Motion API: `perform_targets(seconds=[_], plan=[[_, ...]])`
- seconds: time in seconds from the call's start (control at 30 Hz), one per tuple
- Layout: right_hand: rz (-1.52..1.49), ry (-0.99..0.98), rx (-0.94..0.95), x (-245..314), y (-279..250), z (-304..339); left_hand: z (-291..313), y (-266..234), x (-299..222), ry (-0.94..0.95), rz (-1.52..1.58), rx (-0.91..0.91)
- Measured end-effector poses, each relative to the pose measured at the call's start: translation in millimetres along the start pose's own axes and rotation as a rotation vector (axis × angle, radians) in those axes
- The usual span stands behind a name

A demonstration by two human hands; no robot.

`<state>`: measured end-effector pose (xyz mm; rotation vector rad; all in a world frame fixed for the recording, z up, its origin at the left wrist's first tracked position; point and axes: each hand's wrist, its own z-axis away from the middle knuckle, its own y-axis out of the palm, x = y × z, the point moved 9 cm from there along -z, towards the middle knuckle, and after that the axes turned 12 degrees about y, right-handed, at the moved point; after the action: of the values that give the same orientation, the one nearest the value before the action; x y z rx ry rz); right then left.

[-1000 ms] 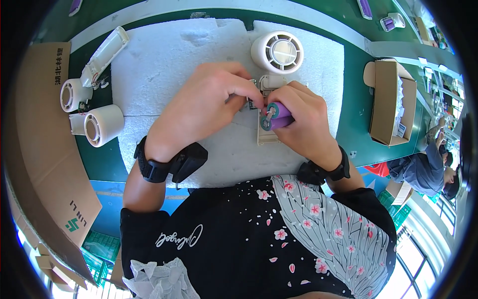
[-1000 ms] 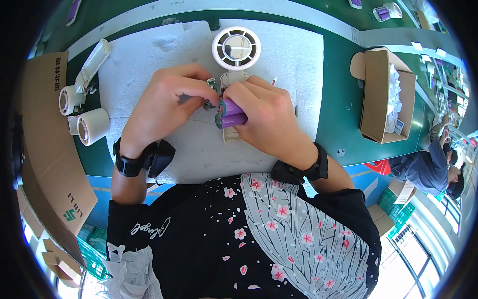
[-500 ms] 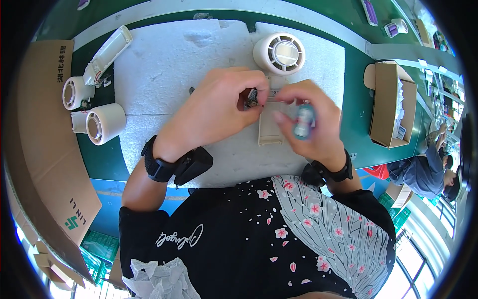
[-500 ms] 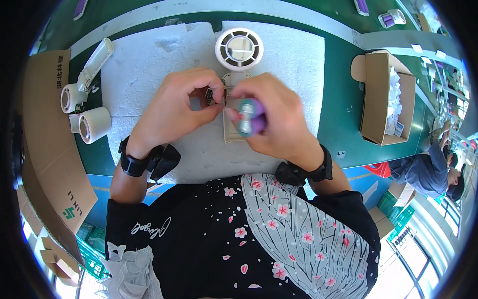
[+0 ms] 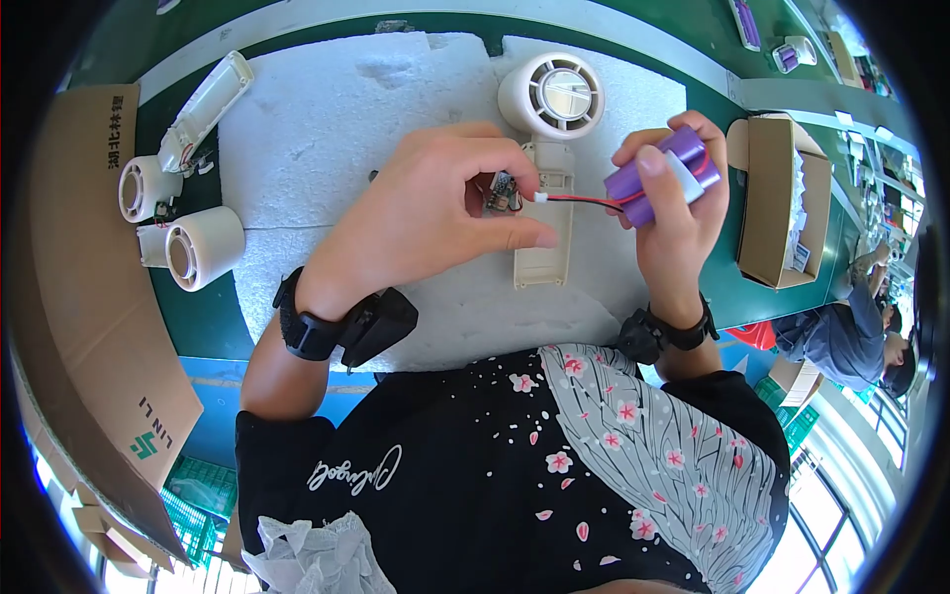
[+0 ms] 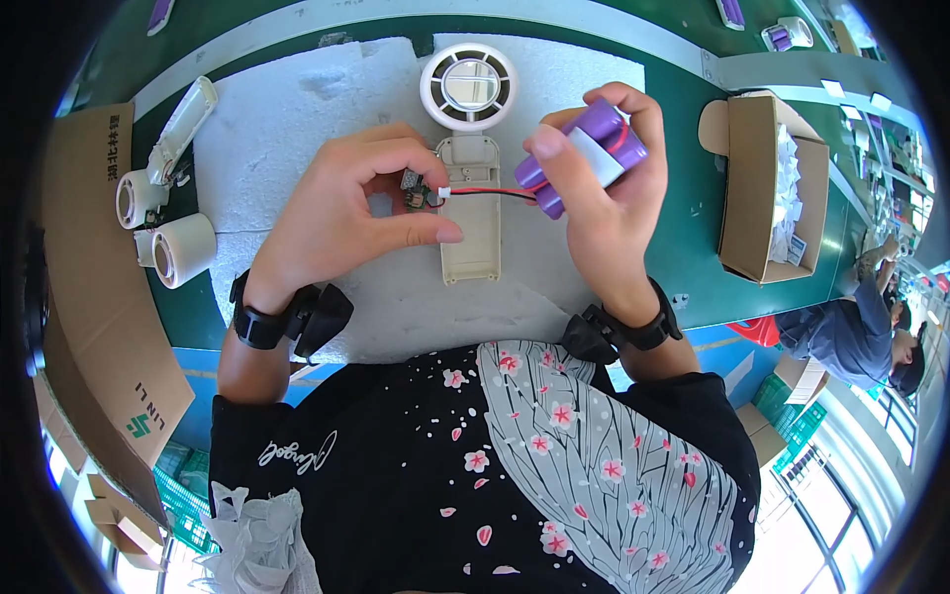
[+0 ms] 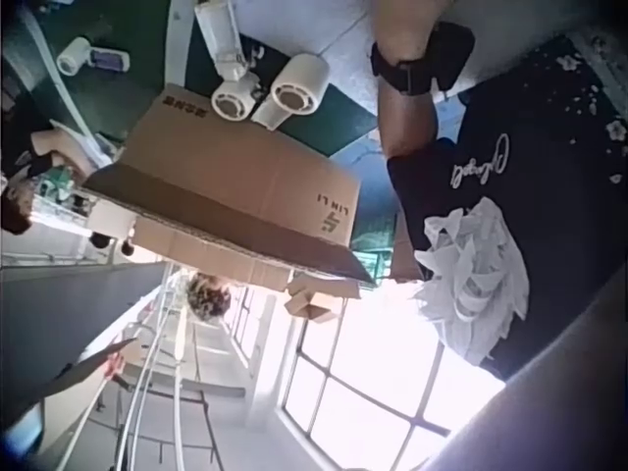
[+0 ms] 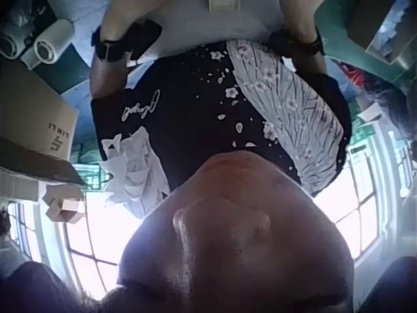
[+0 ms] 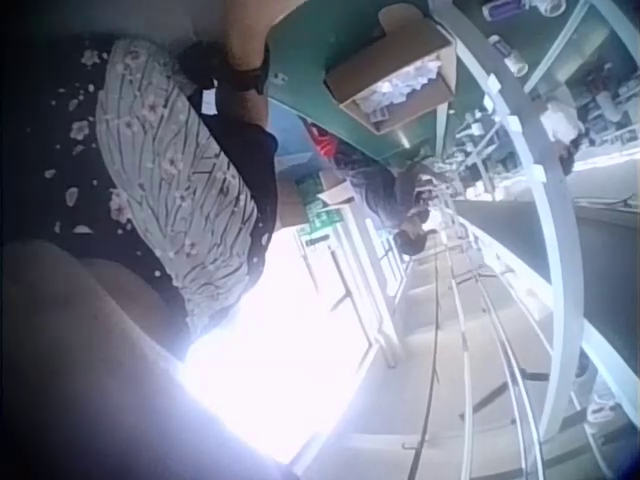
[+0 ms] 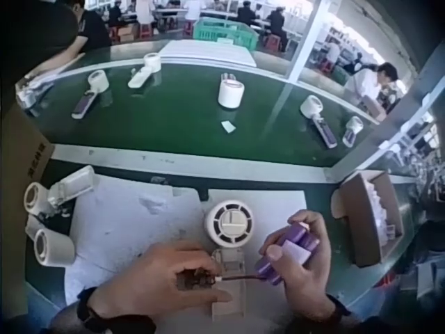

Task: Assembling portable handheld fans by connecting motors to batteries and circuit boards.

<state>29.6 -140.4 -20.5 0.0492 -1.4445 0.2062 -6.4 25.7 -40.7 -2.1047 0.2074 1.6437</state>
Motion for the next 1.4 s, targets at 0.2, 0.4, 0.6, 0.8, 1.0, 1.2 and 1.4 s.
perform_targets(seconds=[0.2, 0.4, 0.6, 0.8, 1.0, 1.2, 1.4], plan=[[-0.021, 0.143, 0.039, -7, 10, 0, 0, -2, 3, 0.006, -0.064, -0.008], [0.108, 0.270, 0.239, -6, 7, -5, 3, -7, 15, -0.036, 0.089, -0.135], [0.566, 0.251, 0.407, -18, 3, -4, 6, -4, 24, -0.157, 0.210, -0.107], [0.753, -0.146, 0.235, 22, 9, 0, 5, -4, 22, -0.108, 0.204, -0.115], [0.795, -0.357, 0.343, 11, 48, 18, 6, -1, 23, -0.148, 0.264, -0.082], [0.625, -0.312, 0.378, -3, 46, 11, 3, 0, 25, -0.153, 0.315, -0.061], [0.560, -0.254, 0.365, 1, 46, 12, 5, 5, 25, -0.160, 0.320, -0.020]])
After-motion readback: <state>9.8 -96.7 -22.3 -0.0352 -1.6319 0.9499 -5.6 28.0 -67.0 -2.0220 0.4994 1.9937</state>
